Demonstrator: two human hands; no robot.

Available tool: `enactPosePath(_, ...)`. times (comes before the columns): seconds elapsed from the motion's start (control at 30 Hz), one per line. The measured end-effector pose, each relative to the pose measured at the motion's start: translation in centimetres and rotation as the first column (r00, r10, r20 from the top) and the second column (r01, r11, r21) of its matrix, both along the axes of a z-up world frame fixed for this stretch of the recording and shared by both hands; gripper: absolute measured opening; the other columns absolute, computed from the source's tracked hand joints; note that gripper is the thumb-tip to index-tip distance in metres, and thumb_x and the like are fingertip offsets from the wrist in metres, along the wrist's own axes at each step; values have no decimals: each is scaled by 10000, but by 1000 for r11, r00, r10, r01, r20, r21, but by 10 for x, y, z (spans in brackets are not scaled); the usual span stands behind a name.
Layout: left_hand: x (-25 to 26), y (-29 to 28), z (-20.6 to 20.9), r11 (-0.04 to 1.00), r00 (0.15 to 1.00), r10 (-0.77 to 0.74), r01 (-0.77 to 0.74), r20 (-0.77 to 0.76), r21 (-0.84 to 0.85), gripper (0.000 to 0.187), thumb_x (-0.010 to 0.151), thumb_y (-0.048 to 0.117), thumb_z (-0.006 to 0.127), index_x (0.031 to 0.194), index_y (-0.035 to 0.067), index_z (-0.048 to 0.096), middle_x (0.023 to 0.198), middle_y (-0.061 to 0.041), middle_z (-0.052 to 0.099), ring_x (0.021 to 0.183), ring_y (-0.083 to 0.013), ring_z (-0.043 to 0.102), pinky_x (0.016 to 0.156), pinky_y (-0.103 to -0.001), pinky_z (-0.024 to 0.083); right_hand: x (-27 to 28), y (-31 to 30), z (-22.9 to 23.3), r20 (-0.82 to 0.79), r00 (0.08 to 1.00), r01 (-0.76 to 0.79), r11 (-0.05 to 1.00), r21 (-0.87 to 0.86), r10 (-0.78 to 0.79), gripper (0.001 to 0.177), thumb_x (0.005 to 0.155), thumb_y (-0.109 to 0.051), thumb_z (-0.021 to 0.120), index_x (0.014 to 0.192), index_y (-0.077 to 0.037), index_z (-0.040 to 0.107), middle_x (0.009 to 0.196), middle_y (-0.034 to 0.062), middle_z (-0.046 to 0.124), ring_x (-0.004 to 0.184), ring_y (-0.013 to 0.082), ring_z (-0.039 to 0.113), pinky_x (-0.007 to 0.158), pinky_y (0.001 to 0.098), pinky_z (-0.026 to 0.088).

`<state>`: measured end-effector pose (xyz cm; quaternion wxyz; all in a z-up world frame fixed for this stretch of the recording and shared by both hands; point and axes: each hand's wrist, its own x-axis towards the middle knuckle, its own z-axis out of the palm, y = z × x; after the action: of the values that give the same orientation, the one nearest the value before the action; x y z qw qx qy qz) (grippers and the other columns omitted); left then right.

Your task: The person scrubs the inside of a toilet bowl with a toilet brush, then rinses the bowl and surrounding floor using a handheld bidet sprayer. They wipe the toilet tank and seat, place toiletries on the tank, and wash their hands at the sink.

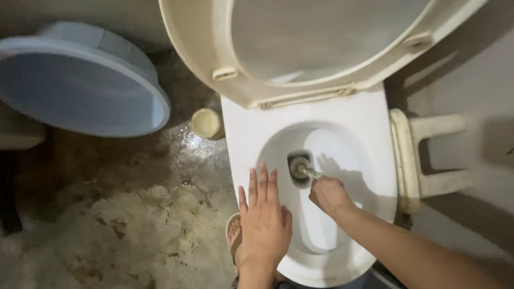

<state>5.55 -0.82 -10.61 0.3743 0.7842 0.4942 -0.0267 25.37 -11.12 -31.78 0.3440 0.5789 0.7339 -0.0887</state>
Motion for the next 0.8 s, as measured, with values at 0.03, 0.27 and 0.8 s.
enactPosePath(0.03, 1, 3, -10, 999, 1000, 4, -5, 18, 49, 768, 829, 118, 594, 1528, 5, 297, 1665, -186, 209, 1547, -368, 93, 1221, -571, 69, 4, 1, -12, -18, 1000, 0, 1000, -27, 0, 107, 865, -105, 662, 878, -91, 768, 821, 47, 720, 735, 225, 706, 426, 384, 499)
enactPosePath(0.27, -4, 3, -22, 984, 986, 83, -104, 145, 143, 747, 833, 99, 612, 1524, 4, 346, 1647, -202, 254, 1552, -384, 133, 1227, -583, 93, 3, 3, -16, 50, 980, 192, 981, -39, -190, 215, 879, -144, 596, 974, -77, 778, 898, 133, 757, 762, 296, 734, 546, 433, 569)
enactPosePath(0.8, -25, 10, -28, 977, 972, 180, -194, 154, 83, 778, 871, 123, 615, 1558, 15, 267, 1671, -194, 166, 1557, -385, 83, 1226, -598, 95, 12, 29, 28, -39, 953, 291, 944, -154, -300, 313, 1003, -236, 521, 1216, -112, 714, 921, 107, 787, 864, 290, 782, 723, 433, 600)
